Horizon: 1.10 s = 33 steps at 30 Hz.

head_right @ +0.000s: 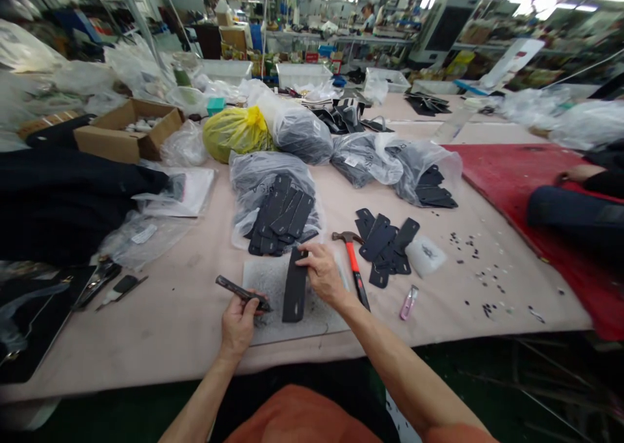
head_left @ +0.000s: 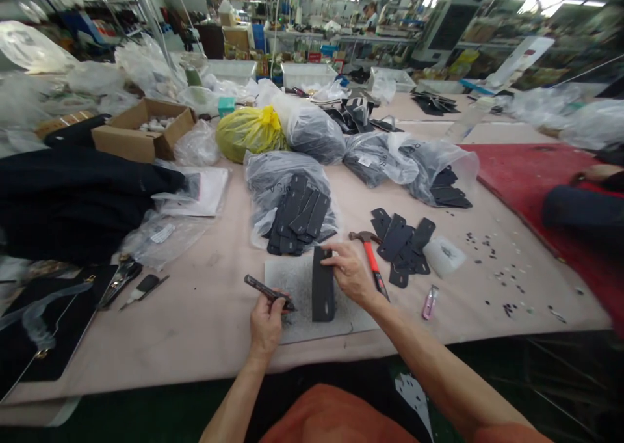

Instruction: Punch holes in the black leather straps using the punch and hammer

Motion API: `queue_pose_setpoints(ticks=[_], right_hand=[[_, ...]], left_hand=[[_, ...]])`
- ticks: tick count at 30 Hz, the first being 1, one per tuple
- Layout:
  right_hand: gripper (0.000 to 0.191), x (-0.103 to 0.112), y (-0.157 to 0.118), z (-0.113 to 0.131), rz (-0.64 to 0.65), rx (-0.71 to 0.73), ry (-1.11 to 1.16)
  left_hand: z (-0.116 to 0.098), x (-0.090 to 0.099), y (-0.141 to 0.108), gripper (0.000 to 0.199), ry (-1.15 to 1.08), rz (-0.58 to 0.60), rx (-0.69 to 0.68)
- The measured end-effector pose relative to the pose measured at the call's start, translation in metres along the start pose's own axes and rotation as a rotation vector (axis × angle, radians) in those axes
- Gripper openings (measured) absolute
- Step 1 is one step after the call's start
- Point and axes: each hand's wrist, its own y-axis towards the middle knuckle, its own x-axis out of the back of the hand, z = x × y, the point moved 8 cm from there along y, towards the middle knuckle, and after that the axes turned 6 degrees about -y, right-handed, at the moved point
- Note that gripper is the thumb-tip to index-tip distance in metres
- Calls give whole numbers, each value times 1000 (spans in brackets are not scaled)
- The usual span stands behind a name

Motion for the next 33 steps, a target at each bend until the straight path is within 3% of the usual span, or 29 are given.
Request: queue_pose_setpoints(ticks=[6,9,13,16,21,28,33], right_hand=[[39,-57,-32,2,109,121,112],[40,-69,-33,-3,151,102,46],[54,-65,-36,-1,232,80,-160],[68,-52,-44,-2,219,1,-252],[53,-44,-68,10,217,-26,-308],[65,-57,-85,21,250,-20,-360],[63,-51,-82,18,210,-59,-345]], left_hand=[[4,13,5,36,-134,-115,57],[5,14,7,36,-182,-138,72],[3,2,8,40,-164,-69,94],[-1,-11,11,42,-146,-10,97],[-10,-39,29,33,-86,75,18],[-33,-78,60,21,194,198,-206],[-27,-85,66,21,217,234,-223]])
